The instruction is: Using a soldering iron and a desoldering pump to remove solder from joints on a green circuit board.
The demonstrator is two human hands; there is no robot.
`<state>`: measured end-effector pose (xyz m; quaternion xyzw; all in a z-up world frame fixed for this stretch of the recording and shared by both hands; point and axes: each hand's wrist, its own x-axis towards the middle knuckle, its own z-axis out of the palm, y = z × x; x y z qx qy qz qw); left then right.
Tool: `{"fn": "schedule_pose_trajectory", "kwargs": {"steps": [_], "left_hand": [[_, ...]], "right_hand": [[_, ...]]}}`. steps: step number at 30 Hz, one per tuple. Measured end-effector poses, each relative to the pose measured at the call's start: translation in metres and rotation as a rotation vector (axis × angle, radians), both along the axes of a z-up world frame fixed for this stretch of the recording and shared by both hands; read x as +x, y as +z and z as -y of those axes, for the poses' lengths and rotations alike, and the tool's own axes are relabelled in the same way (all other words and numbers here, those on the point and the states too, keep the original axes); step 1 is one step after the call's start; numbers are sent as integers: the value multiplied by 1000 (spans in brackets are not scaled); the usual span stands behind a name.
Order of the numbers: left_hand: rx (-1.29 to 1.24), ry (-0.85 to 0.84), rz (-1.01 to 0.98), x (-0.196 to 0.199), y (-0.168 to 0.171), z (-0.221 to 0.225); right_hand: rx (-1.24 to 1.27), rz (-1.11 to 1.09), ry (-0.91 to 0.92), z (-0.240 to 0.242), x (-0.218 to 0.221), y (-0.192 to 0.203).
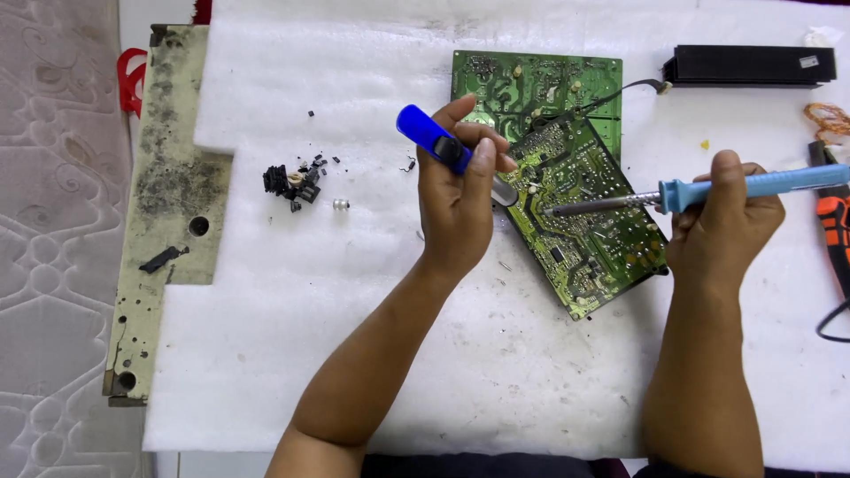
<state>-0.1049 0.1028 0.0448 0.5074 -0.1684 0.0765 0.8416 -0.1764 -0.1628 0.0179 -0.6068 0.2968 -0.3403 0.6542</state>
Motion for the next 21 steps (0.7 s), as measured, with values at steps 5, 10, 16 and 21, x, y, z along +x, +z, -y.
{"fn": "schedule_pose_trajectory", "kwargs": {"steps": [5,10,16,21], "left_hand": [[-24,-62,-28,2,-8,5],[75,-46,-24,3,-17,6],[134,-74,75,2,-21,8],[276,-52,164,2,-24,10]], "right_hand": [[-36,-50,19,-4,-5,-1],[-20,-85,6,-8,-5,-3],[-20,-63,29,-13,-5,-4],[-34,-50,47,-15,-5,-6]]}}
